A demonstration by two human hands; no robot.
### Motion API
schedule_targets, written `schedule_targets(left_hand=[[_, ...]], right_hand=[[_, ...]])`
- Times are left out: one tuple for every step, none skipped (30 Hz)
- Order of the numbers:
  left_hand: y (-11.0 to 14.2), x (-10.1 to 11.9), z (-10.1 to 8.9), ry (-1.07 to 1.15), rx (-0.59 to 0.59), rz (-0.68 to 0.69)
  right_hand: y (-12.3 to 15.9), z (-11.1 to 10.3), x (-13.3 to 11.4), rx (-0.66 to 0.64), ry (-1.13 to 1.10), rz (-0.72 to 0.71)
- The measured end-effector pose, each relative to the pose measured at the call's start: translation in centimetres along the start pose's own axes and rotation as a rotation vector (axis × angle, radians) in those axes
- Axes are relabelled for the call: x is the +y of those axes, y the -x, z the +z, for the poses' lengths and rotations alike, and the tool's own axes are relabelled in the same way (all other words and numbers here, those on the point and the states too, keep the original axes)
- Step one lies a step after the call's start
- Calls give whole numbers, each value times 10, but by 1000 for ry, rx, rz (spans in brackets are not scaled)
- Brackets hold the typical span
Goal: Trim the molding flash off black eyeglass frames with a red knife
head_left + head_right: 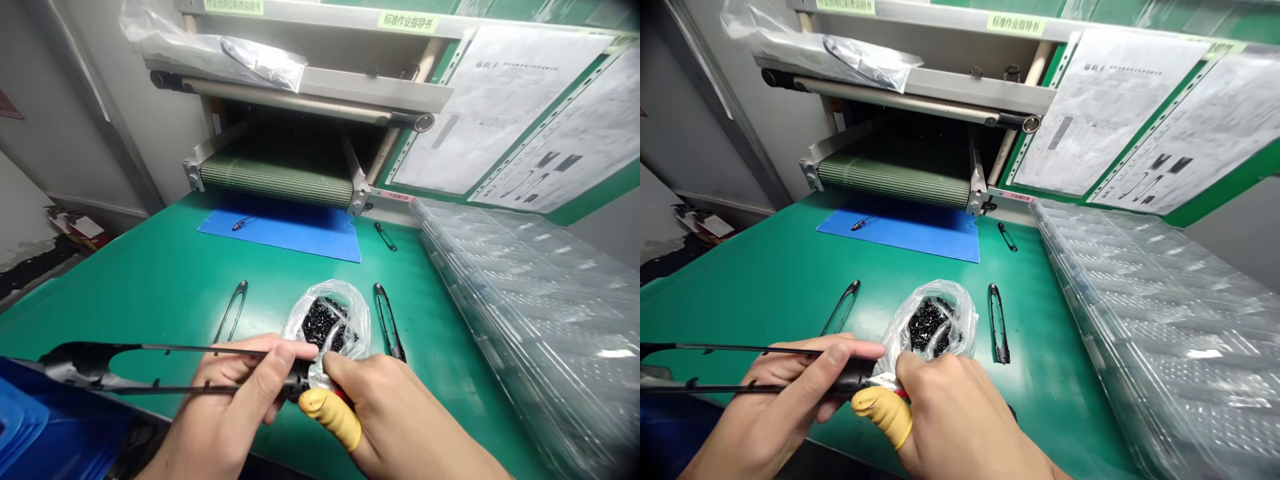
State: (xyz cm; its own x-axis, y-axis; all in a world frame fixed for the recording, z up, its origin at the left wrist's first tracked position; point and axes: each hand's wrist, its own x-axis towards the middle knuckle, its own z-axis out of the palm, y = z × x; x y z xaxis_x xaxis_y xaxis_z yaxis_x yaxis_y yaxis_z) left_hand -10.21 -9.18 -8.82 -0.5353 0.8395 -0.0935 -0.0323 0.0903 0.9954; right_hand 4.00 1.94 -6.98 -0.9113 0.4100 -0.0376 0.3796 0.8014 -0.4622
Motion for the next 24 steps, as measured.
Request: schedule_targets(left_hand=[[-1,0,-2,-52,2,33],[-2,0,-4,-100,1,73],[-4,-1,-6,-134,7,122],[-6,-4,-7,-136,19,167],[-8,-6,-7,-99,31,191],[-10,-8,-6,-15,45,184],[-11,-10,-4,113,53,138],[-11,-11,0,270,55,58],[-10,-10,5,425,48,-46],[-9,-9,10,559,33,-153],[-7,-7,16,668,17,-244],[-5,-4,21,753,7,-324],[-3,-3,25,814,-2,-387],[-2,-2,29,856,-6,-433],[-1,-1,31,888,-10,-465],[0,-1,33,917,-13,-488],[0,-2,33,941,-17,-505],[1,-2,33,961,-20,-521],[1,-3,33,978,-23,-538],[1,-3,33,990,-21,-557],[2,-2,33,995,-16,-576],[2,-2,32,995,-8,-592],[3,-1,32,990,2,-608],[4,0,32,984,17,-618]], right_hand=[[1,-5,1,-99,-104,15],[3,-10,2,-201,-213,9],[4,-15,3,-298,-325,-18],[6,-19,4,-366,-427,-52],[8,-22,5,-384,-507,-87],[9,-22,6,-336,-550,-104],[10,-21,7,-223,-552,-110],[9,-17,7,-66,-515,-115],[8,-12,6,91,-451,-132],[5,-6,6,229,-367,-158],[2,0,5,338,-280,-193],[-1,5,4,420,-198,-230],[-4,9,4,479,-125,-262],[-7,12,4,525,-60,-277],[-9,13,3,564,-4,-285],[-10,13,4,597,43,-290],[-10,12,4,618,78,-294],[-10,11,4,628,101,-293],[-10,10,4,635,115,-290],[-9,8,4,644,123,-287],[-8,7,4,656,128,-283],[-8,7,4,666,129,-279],[-7,7,4,672,125,-275],[-7,8,4,670,117,-271]])
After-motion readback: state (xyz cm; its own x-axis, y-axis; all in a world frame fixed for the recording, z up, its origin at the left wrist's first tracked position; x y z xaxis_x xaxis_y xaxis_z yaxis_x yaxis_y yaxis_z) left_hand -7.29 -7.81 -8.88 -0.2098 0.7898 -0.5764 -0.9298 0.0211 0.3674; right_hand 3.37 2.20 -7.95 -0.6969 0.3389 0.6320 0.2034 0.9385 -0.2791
